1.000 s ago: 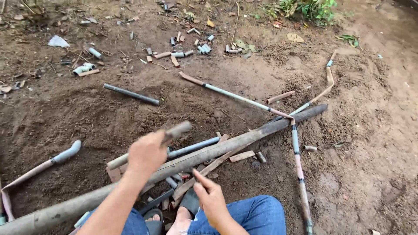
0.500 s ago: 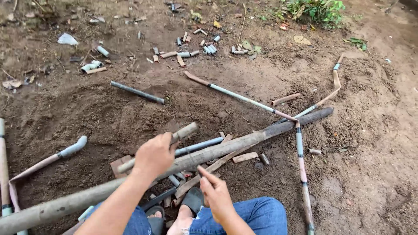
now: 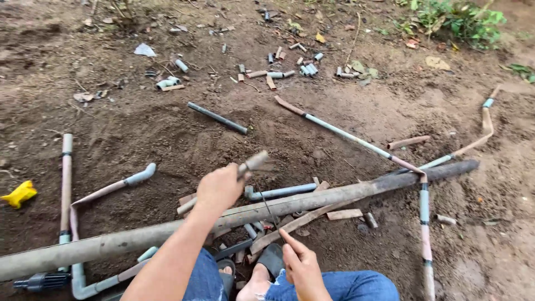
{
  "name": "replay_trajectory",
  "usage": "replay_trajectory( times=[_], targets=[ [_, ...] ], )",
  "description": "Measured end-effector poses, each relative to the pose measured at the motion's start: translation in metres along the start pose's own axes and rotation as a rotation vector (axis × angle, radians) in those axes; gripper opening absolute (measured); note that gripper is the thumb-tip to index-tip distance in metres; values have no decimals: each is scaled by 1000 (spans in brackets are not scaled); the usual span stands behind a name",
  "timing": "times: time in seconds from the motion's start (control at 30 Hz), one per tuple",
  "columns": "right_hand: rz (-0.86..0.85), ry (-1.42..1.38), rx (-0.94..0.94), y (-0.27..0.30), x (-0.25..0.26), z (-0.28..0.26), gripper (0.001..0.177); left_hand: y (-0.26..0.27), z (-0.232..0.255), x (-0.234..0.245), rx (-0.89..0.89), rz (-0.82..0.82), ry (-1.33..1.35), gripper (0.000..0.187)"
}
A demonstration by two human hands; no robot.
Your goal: Cutting a PVC pipe manually using a hacksaw blade while sitting on the ground
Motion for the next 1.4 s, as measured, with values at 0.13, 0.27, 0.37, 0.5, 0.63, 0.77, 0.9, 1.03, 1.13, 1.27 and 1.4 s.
replay_trajectory(
  times=[0.13, 0.27, 0.37, 0.5, 0.63, 0.77, 0.9, 1.03, 1.13, 1.27, 1.4],
  targets=[
    [-14, -82, -3, -6, 0, 7, 51, 4, 1, -12, 2, -67, -2, 42],
    [12, -41, 2, 5, -8, -6, 52, 1, 7, -3, -5, -115, 15, 47],
    [-18, -75, -13, -3, 12, 16, 51, -6, -16, -8, 32, 8, -5, 40],
    [18, -150, 18, -8, 2, -3, 51, 9, 37, -26, -161, 46, -28, 29],
    [-16, -165, -3, -8, 4, -1, 55, 8, 43, -24, -208, -14, 10, 26],
    [-43, -192, 0, -4, -6, -6, 55, 9, 42, -25, -148, -67, 9, 23],
    [-51, -226, 11, -11, -7, -11, 53, 13, 46, -19, -229, 99, 36, 34],
    [-46, -249, -32, -11, -5, -11, 53, 20, 50, -16, -304, 204, 128, 34],
    [-43, -253, -62, -9, -8, -11, 55, 17, 53, -17, -327, 172, 140, 33],
    [-48, -252, -60, -12, -6, -9, 55, 13, 55, -25, -320, 142, 97, 35],
    [-73, -205, -31, -11, -9, -15, 56, 14, 57, -24, -319, 188, 86, 34]
  ],
)
Point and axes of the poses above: each hand's wrist, its own y-axis away from the middle knuckle, its own x-axis out of the back of the hand, z = x × y, the point moved 9 cm from there along -y, towards the middle knuckle, and after that the axes turned 13 degrees about -y, right-handed, at the moved point
